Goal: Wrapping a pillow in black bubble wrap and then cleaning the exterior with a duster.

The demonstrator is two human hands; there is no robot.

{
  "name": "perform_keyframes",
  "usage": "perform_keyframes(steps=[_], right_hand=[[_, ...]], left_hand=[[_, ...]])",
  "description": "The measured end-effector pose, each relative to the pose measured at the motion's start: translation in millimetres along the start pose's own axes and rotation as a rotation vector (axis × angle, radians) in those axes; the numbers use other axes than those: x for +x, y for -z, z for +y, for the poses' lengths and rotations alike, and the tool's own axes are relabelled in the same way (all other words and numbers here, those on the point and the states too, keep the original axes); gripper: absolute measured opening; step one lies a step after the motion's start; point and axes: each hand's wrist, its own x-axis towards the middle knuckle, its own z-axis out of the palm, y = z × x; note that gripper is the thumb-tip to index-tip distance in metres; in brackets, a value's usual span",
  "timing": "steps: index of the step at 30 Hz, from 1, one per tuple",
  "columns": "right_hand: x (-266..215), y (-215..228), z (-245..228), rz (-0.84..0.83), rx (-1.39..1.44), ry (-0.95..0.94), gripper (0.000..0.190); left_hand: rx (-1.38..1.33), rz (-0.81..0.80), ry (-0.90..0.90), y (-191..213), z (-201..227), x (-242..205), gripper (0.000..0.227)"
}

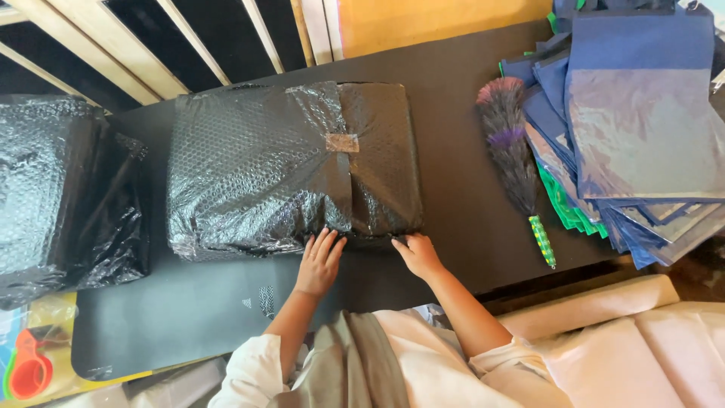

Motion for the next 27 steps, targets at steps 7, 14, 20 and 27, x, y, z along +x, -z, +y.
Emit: perform_keyframes(steps=[7,14,20,27], right_hand=[[2,2,-4,0.001,-0.006,-0.001,0.041],[0,-1,4,-0.021,-0.032,-0.031,0.043],[0,4,-6,-0.044,-0.022,-0.056,0.045],[0,9,-9,-0.086,0.006,-0.123,0.05]], left_hand=[[0.029,0.0,-0.001,-7,-9,5,0.042],[-0.037,-0.004,0.003,-16,2,2,0.015],[-0.054,-0.058,-0.003,-32,-11,-3,0.011],[-0.103,-0.009,0.063,-11,10,26,0.027]])
